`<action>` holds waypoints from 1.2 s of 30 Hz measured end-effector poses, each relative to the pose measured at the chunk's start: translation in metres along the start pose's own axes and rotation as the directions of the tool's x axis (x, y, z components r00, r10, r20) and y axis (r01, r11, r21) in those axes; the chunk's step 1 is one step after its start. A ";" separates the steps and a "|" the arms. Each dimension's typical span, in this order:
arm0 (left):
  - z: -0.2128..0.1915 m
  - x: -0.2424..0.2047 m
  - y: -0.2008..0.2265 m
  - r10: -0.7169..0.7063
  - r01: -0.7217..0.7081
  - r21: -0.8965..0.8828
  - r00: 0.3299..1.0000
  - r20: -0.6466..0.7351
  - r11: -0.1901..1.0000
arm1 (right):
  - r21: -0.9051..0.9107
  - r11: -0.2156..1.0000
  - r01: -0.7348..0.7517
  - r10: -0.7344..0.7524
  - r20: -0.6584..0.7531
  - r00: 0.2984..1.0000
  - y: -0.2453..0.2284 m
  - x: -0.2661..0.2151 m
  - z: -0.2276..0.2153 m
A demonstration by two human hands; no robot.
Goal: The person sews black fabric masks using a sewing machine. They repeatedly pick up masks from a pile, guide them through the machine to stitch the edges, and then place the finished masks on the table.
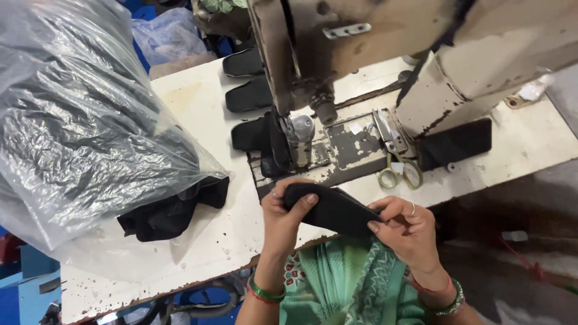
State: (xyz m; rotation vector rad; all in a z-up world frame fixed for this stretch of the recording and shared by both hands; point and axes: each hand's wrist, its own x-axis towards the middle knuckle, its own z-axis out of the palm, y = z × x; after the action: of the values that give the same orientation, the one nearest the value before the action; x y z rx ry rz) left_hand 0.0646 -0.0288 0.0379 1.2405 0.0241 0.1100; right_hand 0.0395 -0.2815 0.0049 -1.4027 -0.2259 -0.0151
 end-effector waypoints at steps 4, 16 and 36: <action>-0.006 0.033 -0.001 0.021 -0.018 -0.042 0.998 0.054 0.999 | 0.083 0.996 -0.033 0.035 -0.021 0.999 0.003 0.032 0.019; -0.044 0.118 0.024 0.010 -0.005 0.059 0.996 -0.087 0.998 | -0.013 0.999 -0.044 0.043 -0.047 0.998 0.007 0.106 0.078; -0.030 0.056 -0.011 0.052 -0.079 -0.170 0.987 -0.155 0.982 | -0.241 0.947 0.211 -0.167 0.188 0.968 -0.009 0.106 0.089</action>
State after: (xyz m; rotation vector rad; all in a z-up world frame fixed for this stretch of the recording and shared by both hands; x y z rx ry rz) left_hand 0.1185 0.0011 0.0197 1.0548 0.1016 0.2574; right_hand 0.1290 -0.1825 0.0447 -1.6405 -0.5126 -0.0903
